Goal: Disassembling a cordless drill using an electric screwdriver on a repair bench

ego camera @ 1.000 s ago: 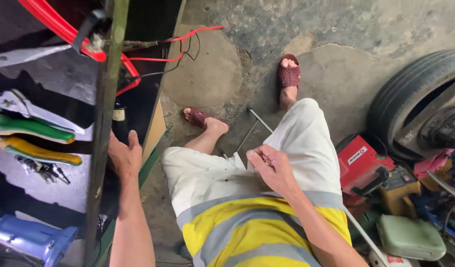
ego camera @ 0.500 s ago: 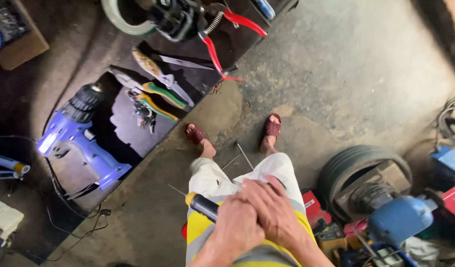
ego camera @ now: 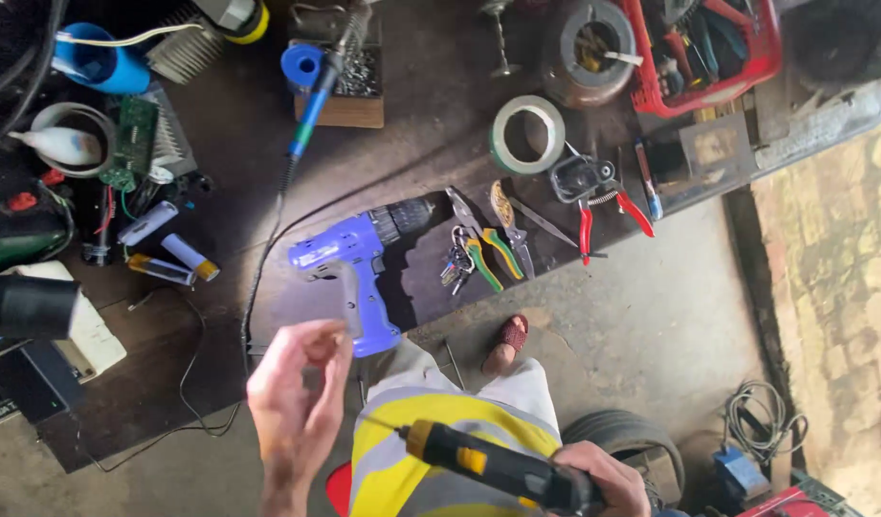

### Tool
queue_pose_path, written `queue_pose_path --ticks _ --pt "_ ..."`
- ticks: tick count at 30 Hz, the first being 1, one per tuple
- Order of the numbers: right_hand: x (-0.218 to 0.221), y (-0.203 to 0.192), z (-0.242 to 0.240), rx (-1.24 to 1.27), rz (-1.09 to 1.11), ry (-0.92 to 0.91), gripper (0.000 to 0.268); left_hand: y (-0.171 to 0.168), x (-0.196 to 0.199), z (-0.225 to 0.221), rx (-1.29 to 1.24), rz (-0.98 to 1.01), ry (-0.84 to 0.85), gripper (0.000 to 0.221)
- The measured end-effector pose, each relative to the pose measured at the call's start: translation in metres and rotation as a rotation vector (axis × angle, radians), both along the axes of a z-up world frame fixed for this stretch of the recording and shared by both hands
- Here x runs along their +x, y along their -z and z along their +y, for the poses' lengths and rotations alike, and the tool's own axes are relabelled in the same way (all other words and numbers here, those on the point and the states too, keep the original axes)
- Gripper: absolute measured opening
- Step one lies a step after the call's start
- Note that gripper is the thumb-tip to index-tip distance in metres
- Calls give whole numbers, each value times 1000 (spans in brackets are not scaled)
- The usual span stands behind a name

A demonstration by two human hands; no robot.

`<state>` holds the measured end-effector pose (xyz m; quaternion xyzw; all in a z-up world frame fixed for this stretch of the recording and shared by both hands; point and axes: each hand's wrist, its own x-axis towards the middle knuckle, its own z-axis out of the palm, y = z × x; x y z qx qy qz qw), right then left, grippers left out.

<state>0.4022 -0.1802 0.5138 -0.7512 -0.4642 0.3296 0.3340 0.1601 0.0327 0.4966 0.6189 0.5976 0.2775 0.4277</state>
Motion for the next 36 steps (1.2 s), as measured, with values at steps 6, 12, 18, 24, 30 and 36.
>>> queue_pose_path --ticks 6,12,18,24,30,36 --pt "-34 20 9 -444 78 278 31 38 -54 39 -184 64 -97 13" --pt "-63 -24 60 -116 -200 417 41 47 -27 -17 -647 -1295 -66 82" --pt "14 0 86 -658 34 -104 38 31 42 -11 -1221 -1383 -406 81" --pt "19 -18 139 -81 746 30 64 31 51 17 -1035 -1143 -68 67" --pt "56 -34 135 -250 260 75 59 123 -2 98 272 480 328 37" --pt "34 -45 148 -490 -15 104 65 160 -9 103 -114 427 463 62"
